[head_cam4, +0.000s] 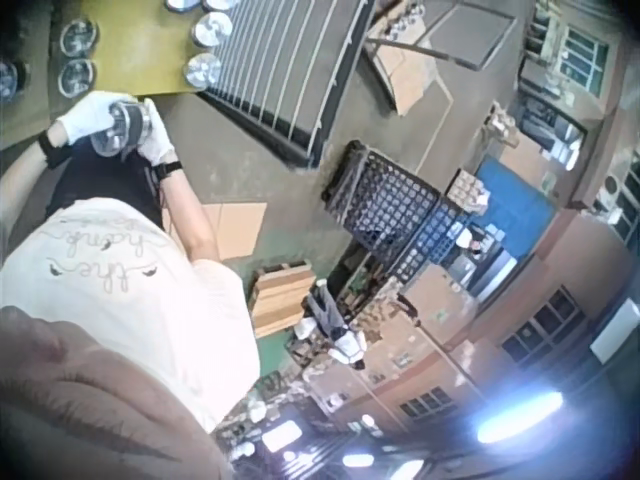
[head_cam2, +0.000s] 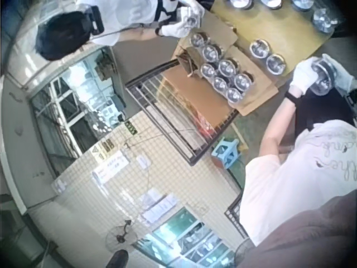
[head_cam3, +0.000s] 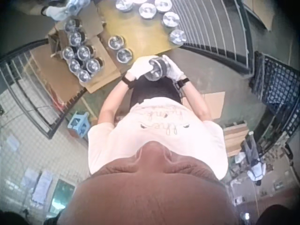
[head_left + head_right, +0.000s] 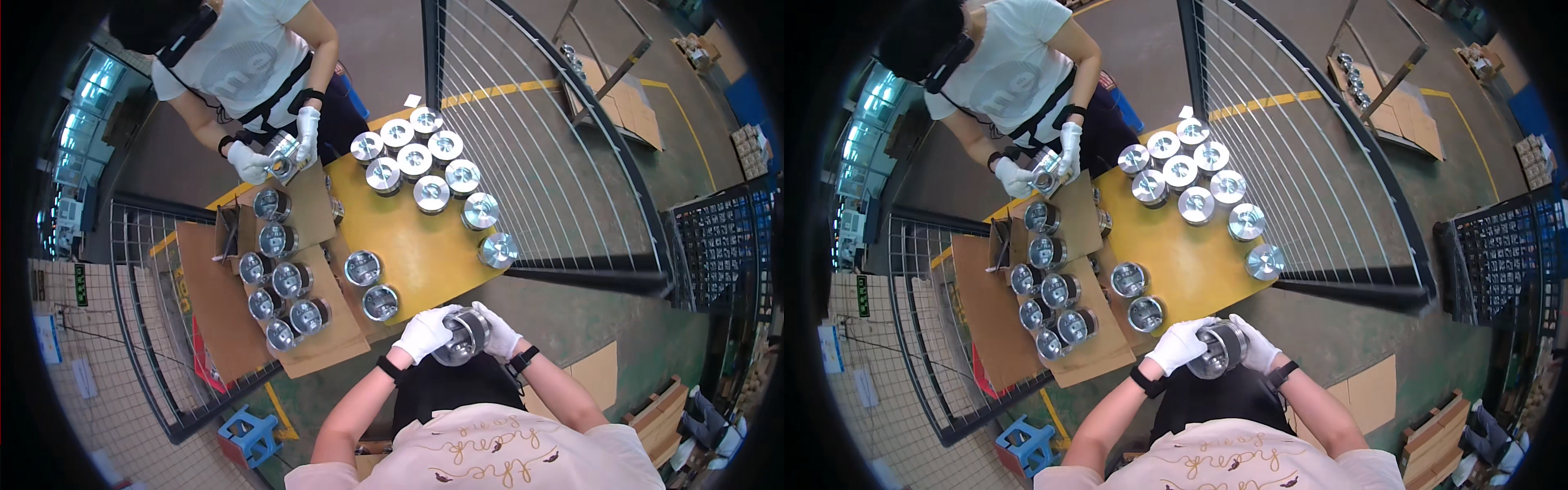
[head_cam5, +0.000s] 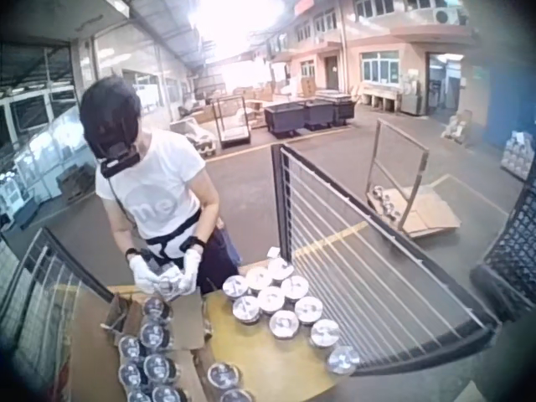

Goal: Inspecting and sorting metal engine pistons in a warehouse environment.

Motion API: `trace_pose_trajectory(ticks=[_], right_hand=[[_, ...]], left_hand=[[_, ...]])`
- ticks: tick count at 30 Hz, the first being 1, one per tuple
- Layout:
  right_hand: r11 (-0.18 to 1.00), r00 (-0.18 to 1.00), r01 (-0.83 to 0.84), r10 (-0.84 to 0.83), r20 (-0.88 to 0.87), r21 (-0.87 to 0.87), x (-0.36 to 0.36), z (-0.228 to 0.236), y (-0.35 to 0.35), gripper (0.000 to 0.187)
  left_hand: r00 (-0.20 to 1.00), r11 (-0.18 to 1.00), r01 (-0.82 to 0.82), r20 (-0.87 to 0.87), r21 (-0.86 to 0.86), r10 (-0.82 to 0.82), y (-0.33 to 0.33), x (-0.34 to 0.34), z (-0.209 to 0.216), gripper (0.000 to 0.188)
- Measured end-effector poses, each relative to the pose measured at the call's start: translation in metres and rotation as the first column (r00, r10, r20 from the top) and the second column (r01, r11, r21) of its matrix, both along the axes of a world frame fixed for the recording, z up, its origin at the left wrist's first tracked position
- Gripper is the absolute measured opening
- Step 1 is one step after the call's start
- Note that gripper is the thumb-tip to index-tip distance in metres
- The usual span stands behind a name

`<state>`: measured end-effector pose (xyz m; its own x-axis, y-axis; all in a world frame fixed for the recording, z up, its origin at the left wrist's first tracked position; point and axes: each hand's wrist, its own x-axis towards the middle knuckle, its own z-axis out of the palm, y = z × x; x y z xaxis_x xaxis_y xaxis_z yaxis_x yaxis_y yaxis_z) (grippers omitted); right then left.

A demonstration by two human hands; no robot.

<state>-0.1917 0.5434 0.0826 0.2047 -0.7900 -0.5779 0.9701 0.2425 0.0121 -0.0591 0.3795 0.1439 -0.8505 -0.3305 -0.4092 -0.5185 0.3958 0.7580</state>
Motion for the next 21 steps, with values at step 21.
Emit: trace_pose_trajectory(ticks=[21], right_hand=[[0.334, 0.505, 0.678, -0.859, -0.084, 0.655, -0.107, -0.221, -0.075, 0.054]], left_hand=[[0.906, 0.962, -0.015, 0.404, -0.272, 0.128, -0.103, -0.016, -0.227, 0.039]])
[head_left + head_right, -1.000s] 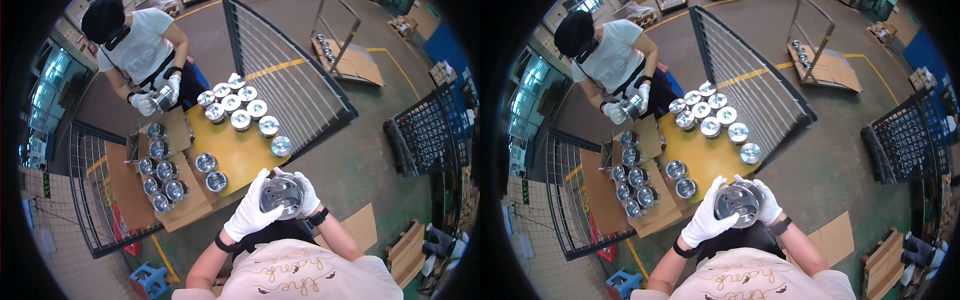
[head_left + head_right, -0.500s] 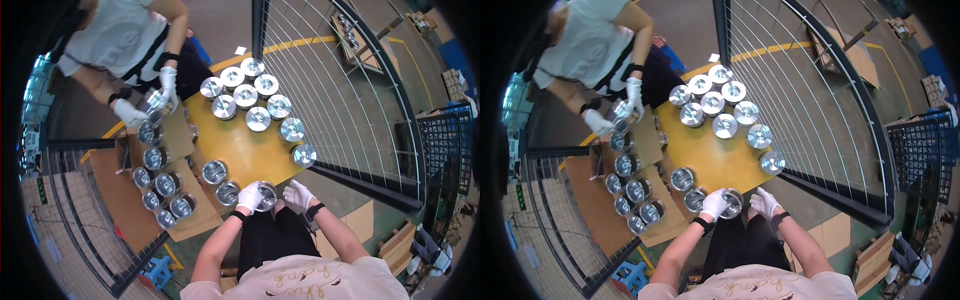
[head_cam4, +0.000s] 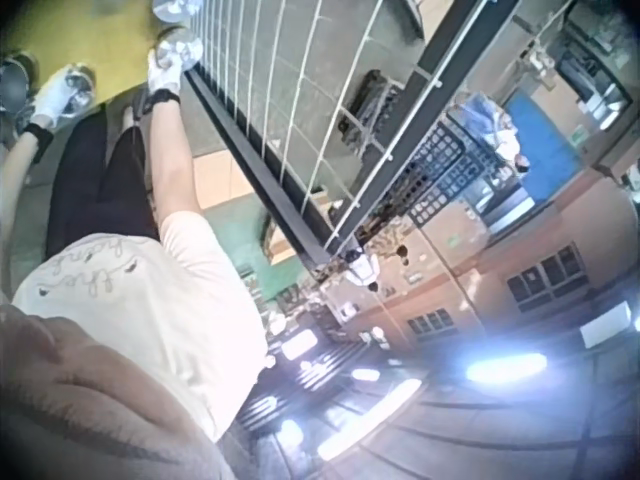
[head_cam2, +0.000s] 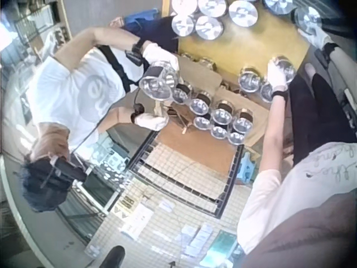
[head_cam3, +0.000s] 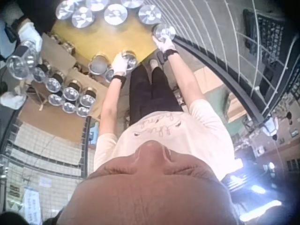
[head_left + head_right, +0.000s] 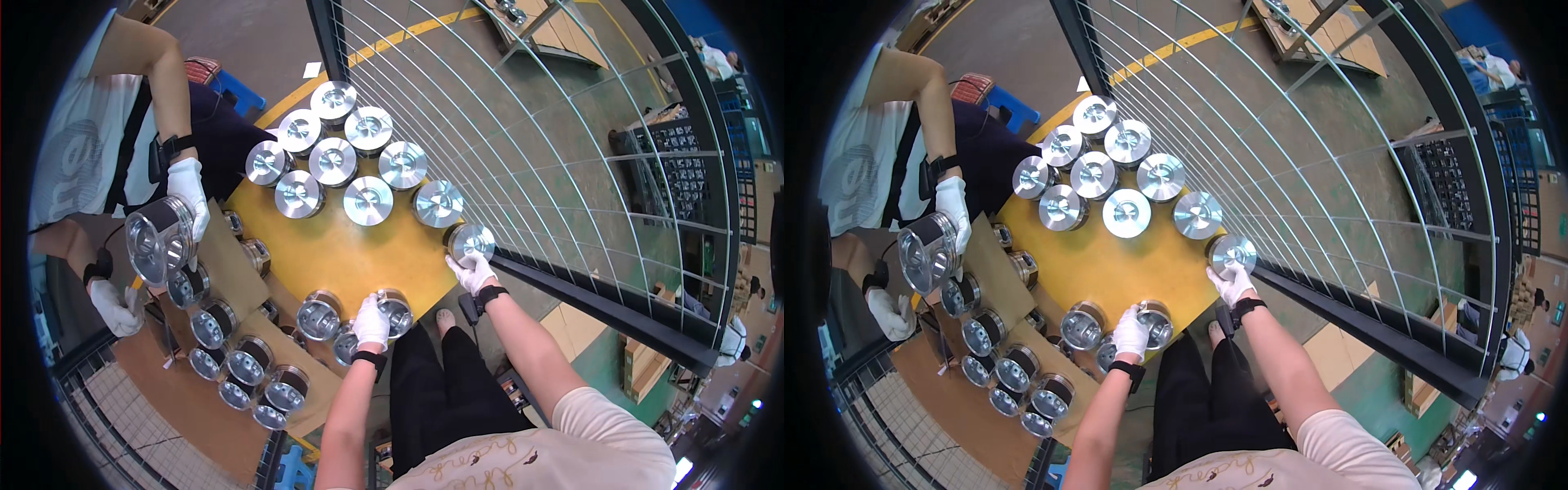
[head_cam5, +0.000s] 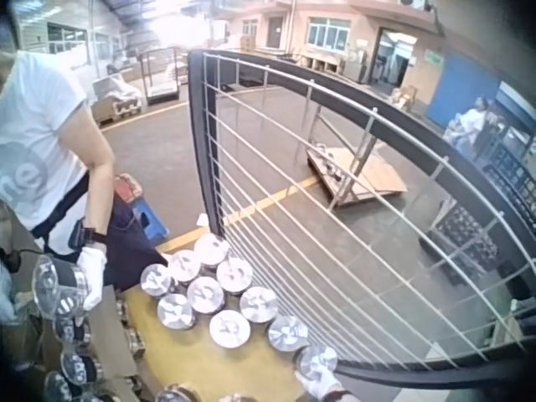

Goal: Inspecting and sorting metal engine pistons in a warehouse environment.

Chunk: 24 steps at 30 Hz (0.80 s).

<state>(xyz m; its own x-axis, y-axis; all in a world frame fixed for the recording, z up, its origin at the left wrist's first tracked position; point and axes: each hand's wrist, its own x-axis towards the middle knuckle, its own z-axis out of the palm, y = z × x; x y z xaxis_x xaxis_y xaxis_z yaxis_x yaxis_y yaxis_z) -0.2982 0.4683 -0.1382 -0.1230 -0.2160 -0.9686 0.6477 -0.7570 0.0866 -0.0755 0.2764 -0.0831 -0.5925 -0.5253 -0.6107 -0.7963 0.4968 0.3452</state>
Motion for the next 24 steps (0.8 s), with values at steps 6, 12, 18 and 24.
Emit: trace_pose_trajectory(ticks=[6, 12, 18, 24], right_hand=[[0.907, 0.886, -0.386, 0.415, -0.206, 0.169, 0.014, 0.001, 0.018, 0.038], [0.475, 0.375, -0.818, 0.868, -0.327, 0.324, 0.057, 0.147, 0.005, 0.054], [-0.132, -0.415, -0.677, 0.881, -0.227, 0.724, 0.113, 0.234, 0.057, 0.076], [-0.398, -0.832, -0.119, 0.540, 0.128, 0.910, 0.138, 0.355, 0.093, 0.077]], left_hand=[[0.979, 0.984, 0.087, -0.171, -0.154, -0.113, 0.017, -0.018, 0.049, 0.055], [0.857, 0.978, -0.182, -0.470, 0.103, 0.209, 0.056, 0.012, 0.073, 0.041], [0.773, 0.782, -0.345, -0.316, 0.519, 0.551, 0.085, 0.031, 0.087, 0.043], [0.522, -0.123, -0.392, 0.330, 0.912, 0.786, 0.141, 0.028, 0.183, 0.050]])
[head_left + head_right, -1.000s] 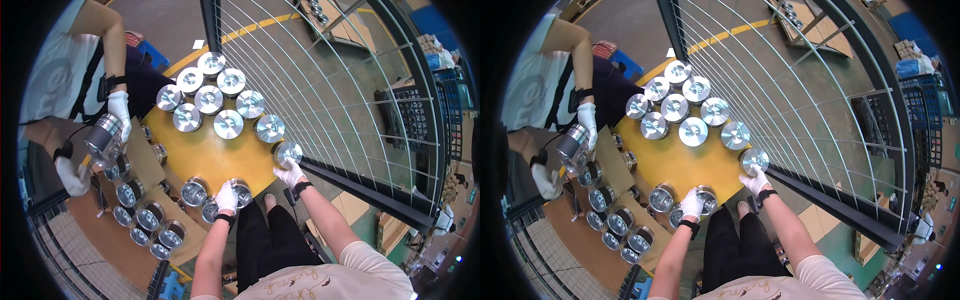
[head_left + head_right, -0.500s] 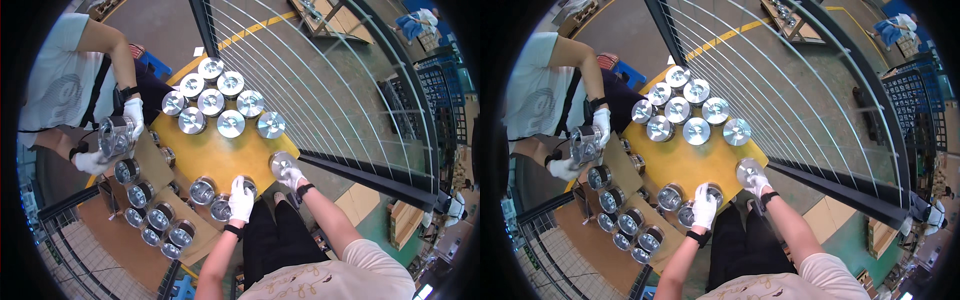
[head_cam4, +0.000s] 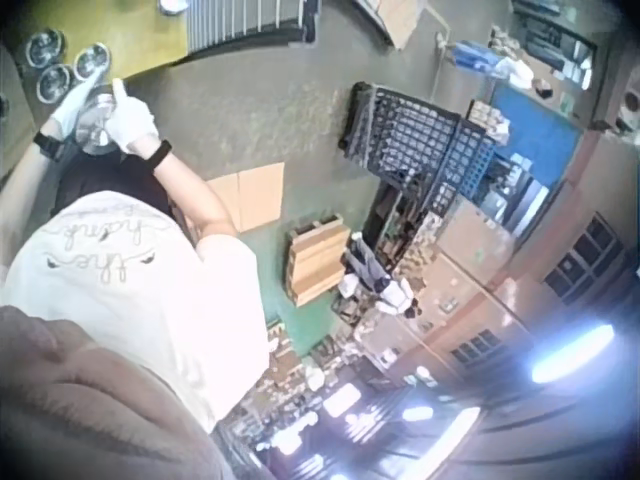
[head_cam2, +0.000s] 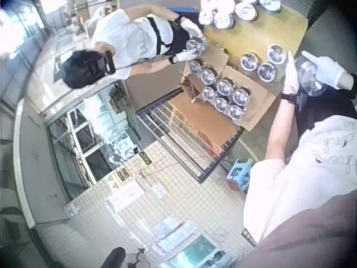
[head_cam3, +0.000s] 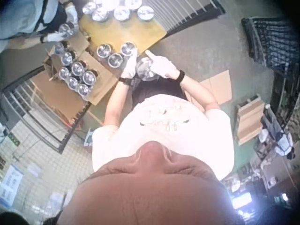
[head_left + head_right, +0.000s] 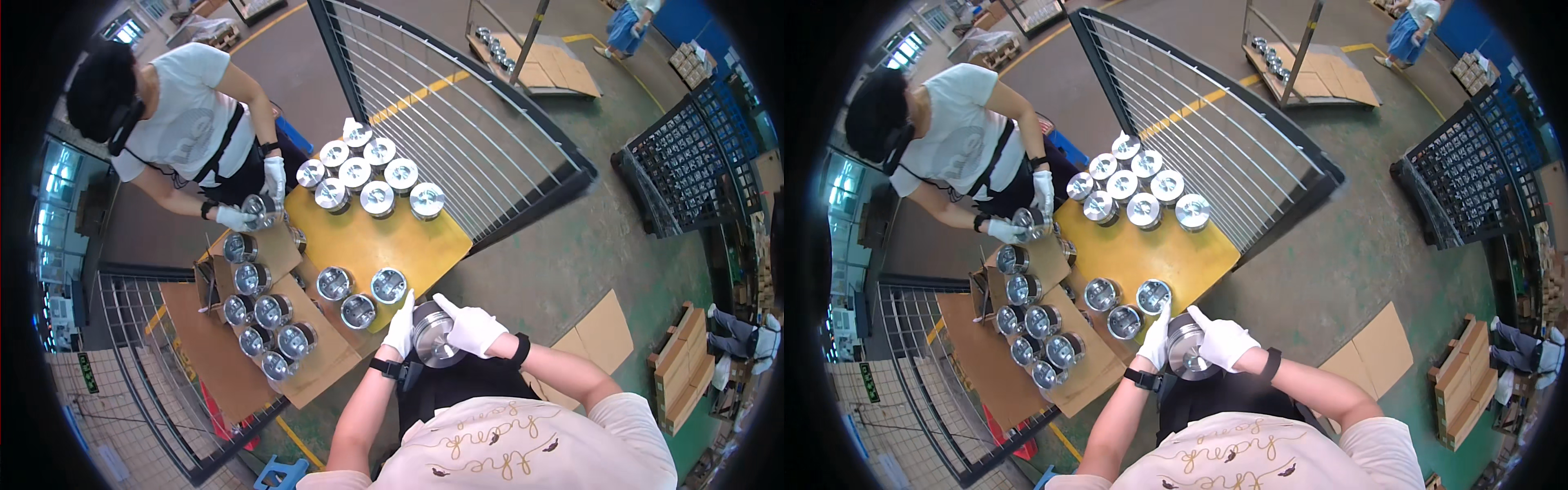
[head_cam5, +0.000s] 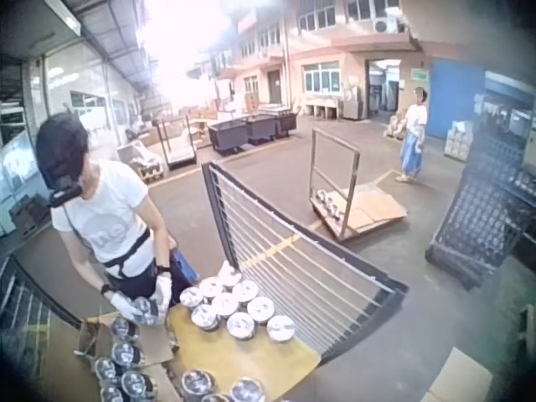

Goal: Inspecting and sorting metal engine pistons in a warehouse environment.

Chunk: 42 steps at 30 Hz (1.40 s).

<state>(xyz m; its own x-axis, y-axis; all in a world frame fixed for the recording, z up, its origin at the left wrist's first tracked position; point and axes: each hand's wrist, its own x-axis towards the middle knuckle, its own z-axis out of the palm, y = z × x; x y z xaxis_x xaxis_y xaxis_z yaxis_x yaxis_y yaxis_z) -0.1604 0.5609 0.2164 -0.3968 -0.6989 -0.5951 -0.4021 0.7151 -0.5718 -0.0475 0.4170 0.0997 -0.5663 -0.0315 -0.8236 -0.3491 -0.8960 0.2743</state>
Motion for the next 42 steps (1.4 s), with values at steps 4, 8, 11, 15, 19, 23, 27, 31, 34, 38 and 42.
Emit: trace_pose_trajectory(ticks=[4, 8, 11, 15, 19, 23, 27, 31, 34, 38, 42], right_hand=[[0.997, 0.994, 0.069, -0.067, -0.081, 0.025, 0.012, 0.073, 0.031, 0.077], [0.970, 0.977, 0.116, -0.150, -0.151, -0.212, 0.026, 0.086, 0.080, 0.086], [0.882, 0.937, 0.283, -0.338, -0.087, -0.375, 0.036, 0.065, 0.111, 0.088], [0.680, 0.644, 0.632, -0.193, 0.740, -0.372, 0.043, 0.044, 0.123, 0.079], [0.709, -0.050, 0.705, 0.022, 0.999, 0.020, 0.044, 0.049, 0.119, 0.060], [0.562, -0.138, 0.825, 0.301, 0.944, -0.059, 0.033, 0.040, 0.109, 0.065], [0.508, -0.085, 0.855, 0.343, 0.935, -0.109, 0.022, 0.034, 0.106, 0.073], [0.441, 0.081, 0.861, 0.375, 0.923, -0.255, 0.007, 0.042, 0.102, 0.073], [0.351, 0.450, 0.835, 0.009, 0.893, -0.424, -0.004, 0.063, 0.095, 0.074], [0.360, 0.805, 0.593, -0.242, 0.542, -0.720, -0.009, 0.070, 0.096, 0.082], [0.452, 0.905, 0.301, -0.412, 0.103, -0.840, 0.013, 0.089, 0.090, 0.086]], left_hand=[[0.982, 0.993, -0.045, -0.175, 0.109, 0.064, 0.039, 0.017, 0.034, 0.047], [0.941, 0.994, -0.005, -0.335, 0.106, 0.040, 0.068, 0.027, 0.046, 0.049], [0.942, 0.996, -0.080, -0.325, 0.044, 0.090, 0.082, 0.019, 0.084, 0.050], [0.972, 0.987, -0.127, -0.210, -0.097, 0.105, 0.087, -0.006, 0.136, 0.053], [0.904, 0.946, -0.303, -0.349, -0.112, 0.248, 0.078, -0.025, 0.144, 0.053], [0.922, 0.311, -0.275, -0.341, -0.910, -0.183, 0.081, -0.026, 0.169, 0.046], [0.912, 0.001, -0.306, -0.293, -0.952, -0.288, 0.083, -0.024, 0.181, 0.046], [0.813, 0.479, -0.395, -0.541, -0.784, -0.214, 0.085, -0.015, 0.180, 0.046], [0.742, 0.690, -0.392, -0.653, -0.609, -0.154, 0.093, 0.003, 0.182, 0.048], [0.745, 0.829, -0.292, -0.657, -0.478, -0.116, 0.099, 0.011, 0.199, 0.055], [0.760, 0.915, -0.325, -0.641, -0.238, 0.103, 0.097, 0.008, 0.167, 0.049]])
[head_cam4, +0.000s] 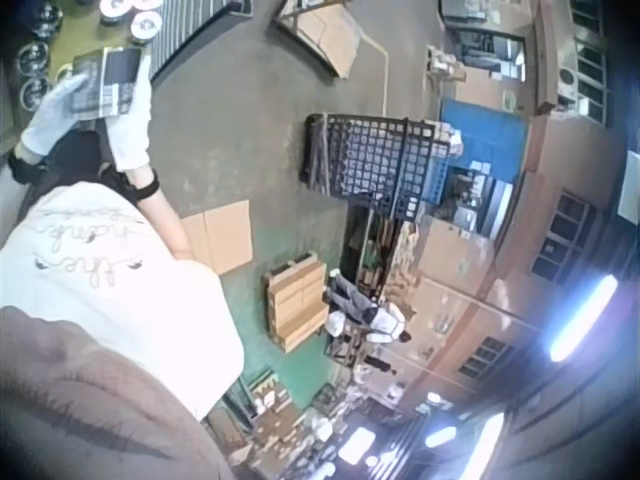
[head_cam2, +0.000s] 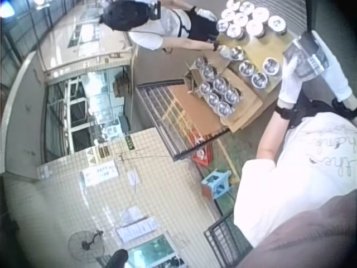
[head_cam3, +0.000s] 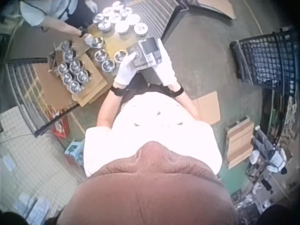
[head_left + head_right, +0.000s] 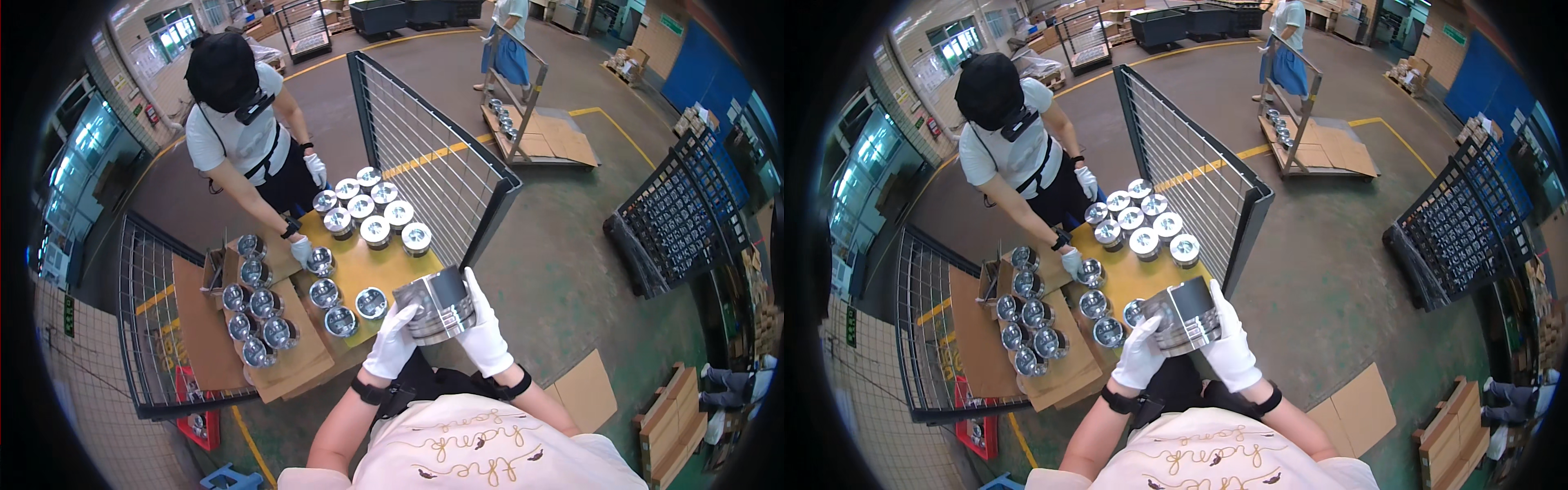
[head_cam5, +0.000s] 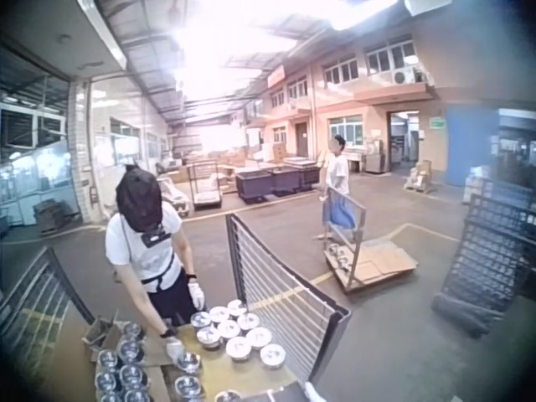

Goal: Inspecting and sorting metal engine pistons in a warehouse environment.

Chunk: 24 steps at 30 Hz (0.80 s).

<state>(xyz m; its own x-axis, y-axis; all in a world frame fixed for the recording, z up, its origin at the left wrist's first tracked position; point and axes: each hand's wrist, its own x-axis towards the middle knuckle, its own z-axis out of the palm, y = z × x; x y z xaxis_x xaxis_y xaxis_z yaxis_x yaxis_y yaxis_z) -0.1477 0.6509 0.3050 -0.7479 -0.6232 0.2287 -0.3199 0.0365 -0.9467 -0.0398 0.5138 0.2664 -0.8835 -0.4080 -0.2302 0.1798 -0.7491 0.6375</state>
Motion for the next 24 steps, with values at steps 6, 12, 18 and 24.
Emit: trace_pose_trajectory(ticks=[6, 12, 18, 24], right_hand=[[0.998, 0.917, 0.047, -0.027, -0.399, 0.039, 0.030, 0.024, 0.003, 0.091], [0.994, 0.908, -0.083, 0.106, -0.405, 0.075, 0.032, 0.013, 0.009, 0.096], [0.834, 0.187, -0.103, 0.551, 0.813, -0.542, 0.013, -0.054, -0.011, 0.065], [0.840, 0.392, -0.044, 0.512, 0.764, -0.540, -0.019, -0.049, -0.034, 0.057]], left_hand=[[0.972, 0.920, 0.130, -0.230, 0.371, -0.044, 0.004, -0.005, -0.038, 0.054], [0.936, 0.859, 0.193, -0.352, 0.474, -0.016, 0.008, -0.001, -0.027, 0.054], [0.987, 0.984, -0.149, -0.080, -0.092, 0.142, 0.007, 0.000, -0.006, 0.055], [0.960, 0.256, -0.044, 0.030, -0.966, 0.280, 0.017, -0.011, 0.018, 0.096]])
